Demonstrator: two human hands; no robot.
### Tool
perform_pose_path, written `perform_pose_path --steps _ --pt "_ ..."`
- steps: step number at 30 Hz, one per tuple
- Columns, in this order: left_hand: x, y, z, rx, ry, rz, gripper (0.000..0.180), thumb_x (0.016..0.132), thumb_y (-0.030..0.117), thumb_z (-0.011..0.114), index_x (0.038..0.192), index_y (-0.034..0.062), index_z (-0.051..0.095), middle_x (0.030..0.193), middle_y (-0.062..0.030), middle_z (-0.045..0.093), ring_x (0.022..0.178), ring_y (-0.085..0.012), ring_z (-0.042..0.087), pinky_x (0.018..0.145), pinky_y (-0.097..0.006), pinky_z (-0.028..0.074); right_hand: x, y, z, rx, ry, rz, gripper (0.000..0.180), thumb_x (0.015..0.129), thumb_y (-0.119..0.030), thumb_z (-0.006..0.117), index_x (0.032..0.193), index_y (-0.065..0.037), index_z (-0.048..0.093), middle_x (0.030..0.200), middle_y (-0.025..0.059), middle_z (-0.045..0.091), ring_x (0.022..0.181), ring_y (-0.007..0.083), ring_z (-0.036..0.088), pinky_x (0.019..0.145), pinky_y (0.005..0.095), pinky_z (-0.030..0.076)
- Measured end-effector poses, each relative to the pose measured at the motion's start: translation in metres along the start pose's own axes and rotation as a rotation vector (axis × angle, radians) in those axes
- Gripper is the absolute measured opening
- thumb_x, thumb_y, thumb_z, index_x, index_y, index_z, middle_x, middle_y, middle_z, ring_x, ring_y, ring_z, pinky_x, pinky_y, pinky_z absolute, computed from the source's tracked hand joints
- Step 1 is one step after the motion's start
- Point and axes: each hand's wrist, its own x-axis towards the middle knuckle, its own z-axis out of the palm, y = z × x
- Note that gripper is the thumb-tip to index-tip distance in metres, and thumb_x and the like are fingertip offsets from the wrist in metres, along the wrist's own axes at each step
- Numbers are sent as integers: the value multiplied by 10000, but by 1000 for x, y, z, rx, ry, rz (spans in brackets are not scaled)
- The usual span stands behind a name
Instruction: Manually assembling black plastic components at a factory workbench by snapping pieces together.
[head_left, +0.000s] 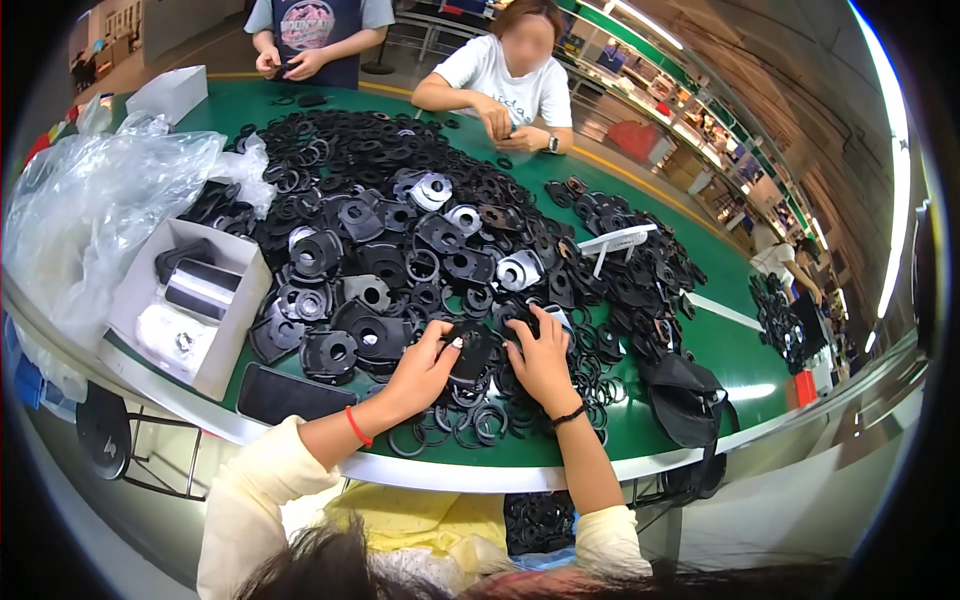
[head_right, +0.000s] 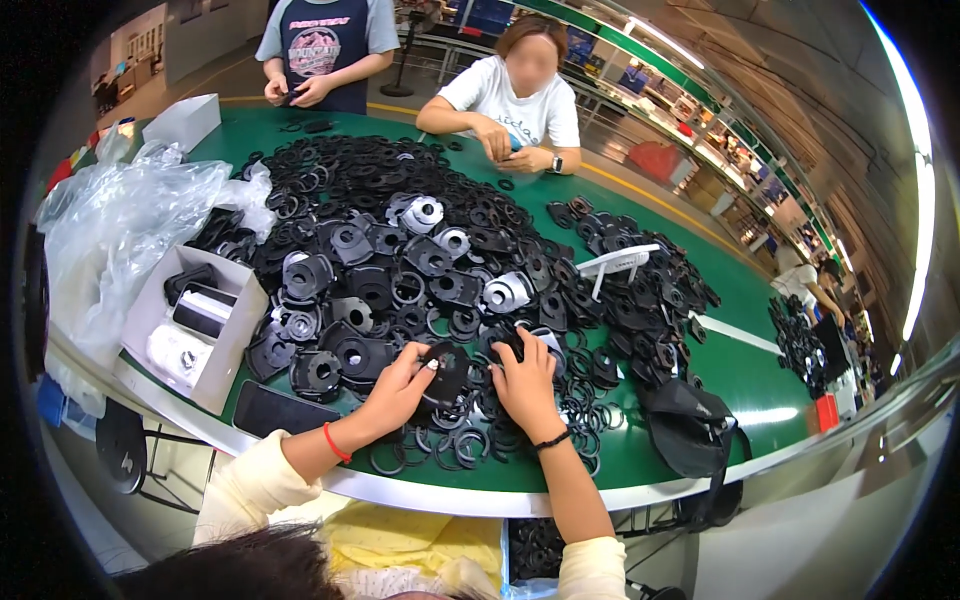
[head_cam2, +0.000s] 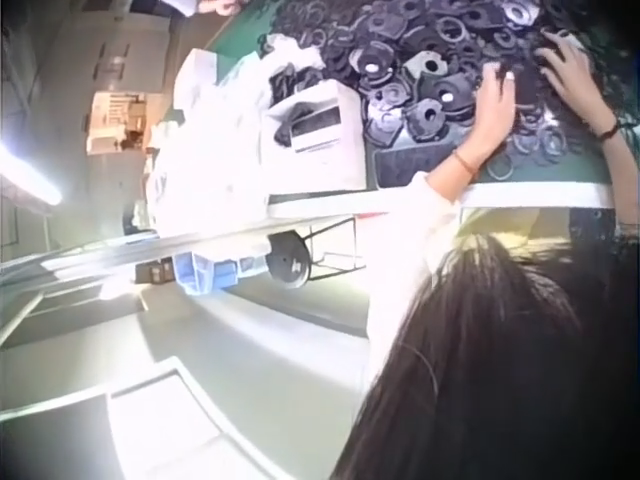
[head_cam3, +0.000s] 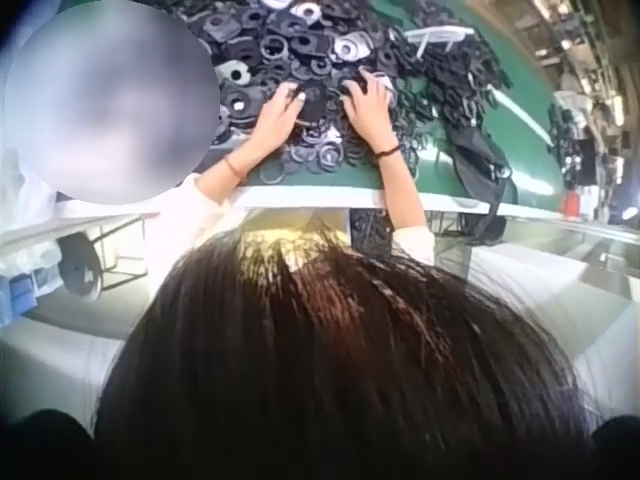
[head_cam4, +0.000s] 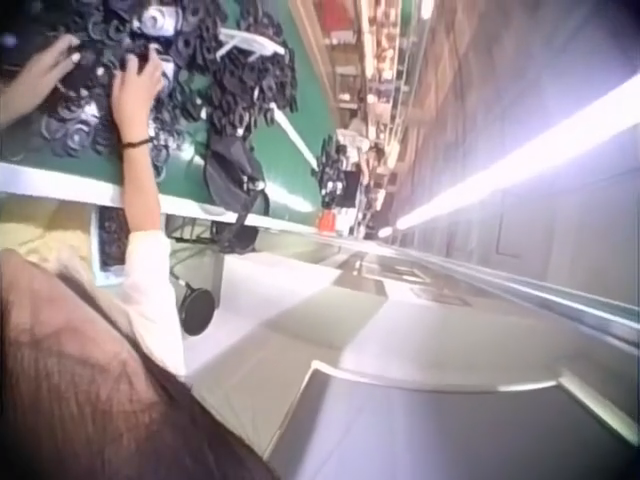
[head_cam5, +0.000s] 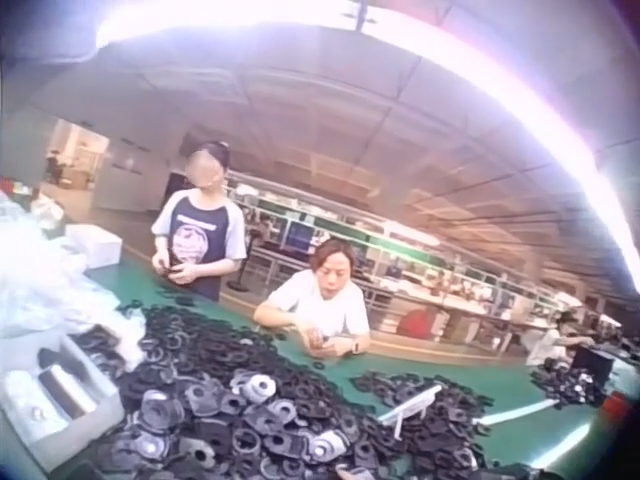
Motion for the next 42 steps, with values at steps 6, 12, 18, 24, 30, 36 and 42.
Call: perform_pose_path --steps 6,12,18,24,30,36,42 --pt "6 -10 3 -94 12 3 153 951 124 462 1024 -8 432 864 -92 625 781 -88 561 684 -259 461 4 -5 -9 130 1 -30 217 768 -158 675 943 -108 558 1239 148 445 1152 349 408 927 458 312" --pt "3 1 0 -103 -35 -111 275 943 196 506 1079 -19 401 958 -121 627 835 -119 592 684 -278 507 9 -22 -32 826 -19 140 92 846 -45 545 920 -7 507 1203 136 475 1033 222 494 858 307 398" --pt "1 1 3 -128 -126 -56 302 931 198 528 1110 -12 404 957 -119 635 821 -113 593 680 -272 509 1 -35 -23 909 -56 -7 104 884 -30 443 899 -5 543 1247 132 445 1086 240 465 952 329 361" --pt "0 -1 -1 6 -112 -29 235 916 150 543 1060 -7 443 888 -105 648 811 -84 580 675 -258 478 3 -33 -22 693 85 35 136 803 -54 623 922 -20 569 1110 128 518 923 224 540 771 312 444" --pt "7 -1 -3 -89 54 -38 180 918 125 542 1004 -6 452 871 -90 639 787 -86 578 678 -246 476 2 -14 -26 492 -170 100 247 797 -154 668 996 -37 579 999 120 506 814 262 552 715 335 462" --pt "8 2 -3 -319 48 -154 190 935 150 507 1021 8 415 929 -93 609 735 -121 610 513 -274 564 -2 -10 -13 466 -146 4 181 765 -120 689 889 -23 598 934 120 519 841 302 550 719 355 464" --pt "5 7 -3 -307 37 -202 195 935 171 516 1019 20 427 887 -83 624 717 -117 616 516 -266 557 4 -11 -24 1084 -31 364 104 826 -5 614 906 11 549 918 35 536 693 89 573 620 217 456"
